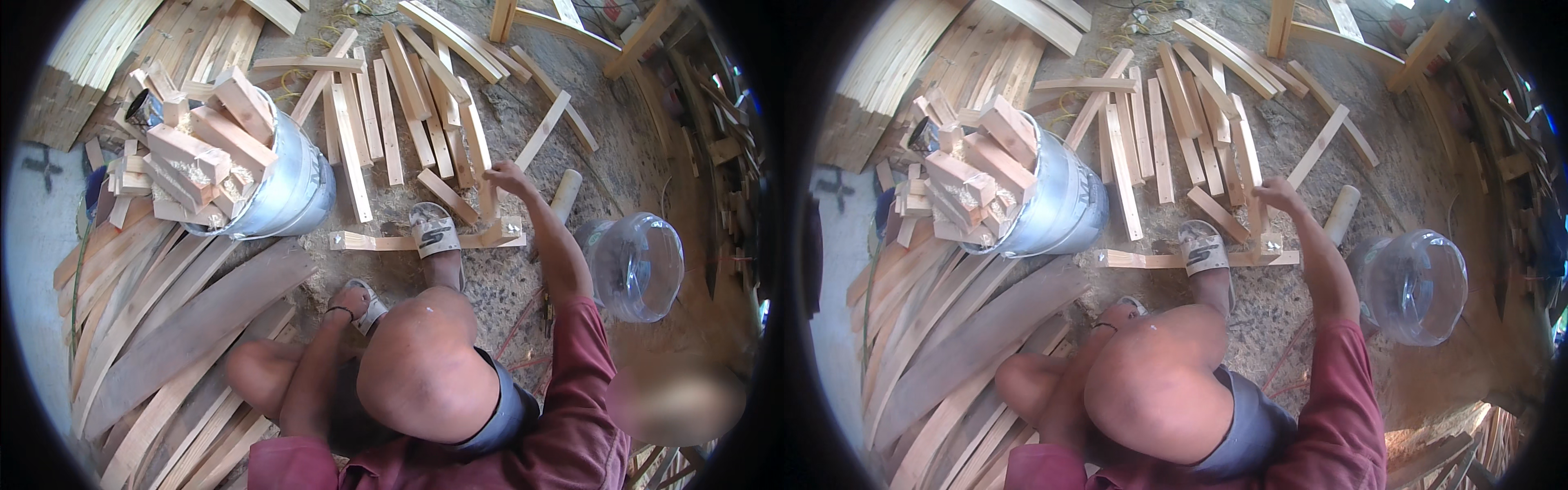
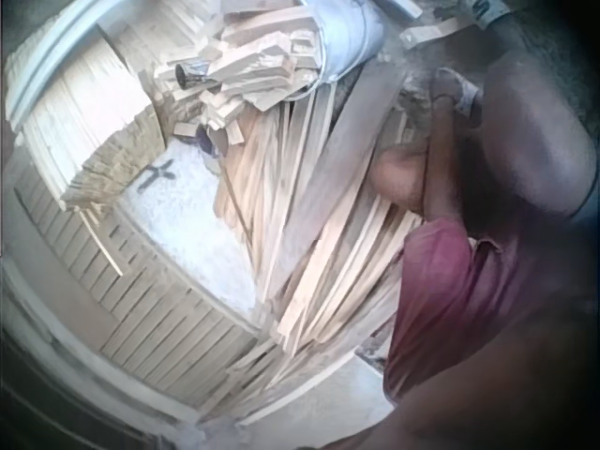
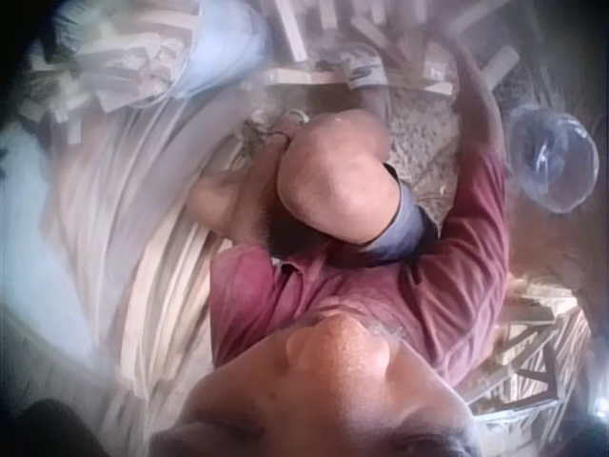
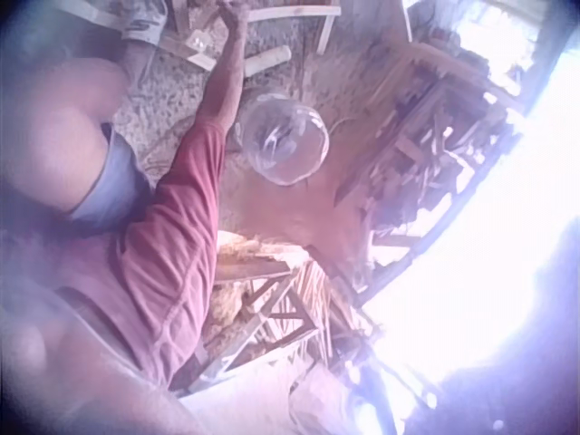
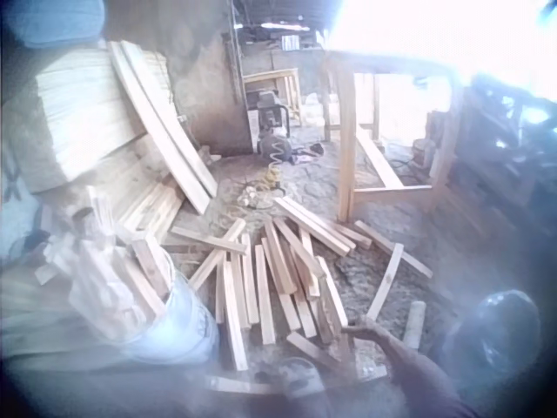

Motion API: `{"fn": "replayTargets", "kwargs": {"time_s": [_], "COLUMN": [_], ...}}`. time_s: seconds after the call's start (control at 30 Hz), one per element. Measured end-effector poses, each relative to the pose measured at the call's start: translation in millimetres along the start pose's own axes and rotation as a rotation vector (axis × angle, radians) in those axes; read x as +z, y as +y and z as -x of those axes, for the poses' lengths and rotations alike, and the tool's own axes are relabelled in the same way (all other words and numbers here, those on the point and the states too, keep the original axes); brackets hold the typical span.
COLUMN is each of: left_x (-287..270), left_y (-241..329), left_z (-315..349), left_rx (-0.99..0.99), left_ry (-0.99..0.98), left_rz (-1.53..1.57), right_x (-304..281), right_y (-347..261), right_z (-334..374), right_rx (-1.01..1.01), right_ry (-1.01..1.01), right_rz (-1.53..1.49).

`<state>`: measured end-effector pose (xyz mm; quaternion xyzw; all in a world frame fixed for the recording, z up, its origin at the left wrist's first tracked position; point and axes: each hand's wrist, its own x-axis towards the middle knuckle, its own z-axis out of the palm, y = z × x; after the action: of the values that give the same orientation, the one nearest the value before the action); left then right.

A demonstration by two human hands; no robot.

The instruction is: The person assembles wooden furniture components by applying glue, positioning wooden slats, and driving nails into the joints using a hammer.

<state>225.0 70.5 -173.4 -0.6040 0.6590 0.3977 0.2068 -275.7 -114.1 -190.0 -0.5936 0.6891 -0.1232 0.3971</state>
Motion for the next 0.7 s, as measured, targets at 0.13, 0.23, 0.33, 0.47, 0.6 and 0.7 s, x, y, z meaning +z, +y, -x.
{"fn": "replayTargets", "kwargs": {"time_s": [0.13, 0.23, 0.33, 0.47, 0.6, 0.7], "left_x": [1.6, 5.6, -13.5, -36.0, -52.2, -64.9], "left_y": [-3.8, -5.8, 24.2, 49.3, 73.2, 94.8], "left_z": [-5.0, -9.4, 2.2, 33.1, 46.7, 62.1], "left_rx": [0.023, -0.007, -0.003, 0.134, 0.210, 0.275], "left_ry": [-0.080, -0.078, -0.089, -0.013, -0.010, -0.004], "left_rz": [-0.080, -0.168, -0.105, -0.095, -0.132, -0.134], "right_x": [-44.5, -74.5, -103.1, -112.8, -133.1, -127.7], "right_y": [12.1, -19.6, -0.8, -51.2, -75.5, -84.4], "right_z": [31.9, 69.4, 107.9, 160.1, 173.6, 178.2], "right_rx": [0.172, 0.108, 0.030, -0.269, -0.292, -0.172], "right_ry": [0.030, 0.141, 0.108, 0.074, -0.015, 0.330], "right_rz": [-0.736, -0.953, -0.973, -1.218, -1.242, -0.880]}}
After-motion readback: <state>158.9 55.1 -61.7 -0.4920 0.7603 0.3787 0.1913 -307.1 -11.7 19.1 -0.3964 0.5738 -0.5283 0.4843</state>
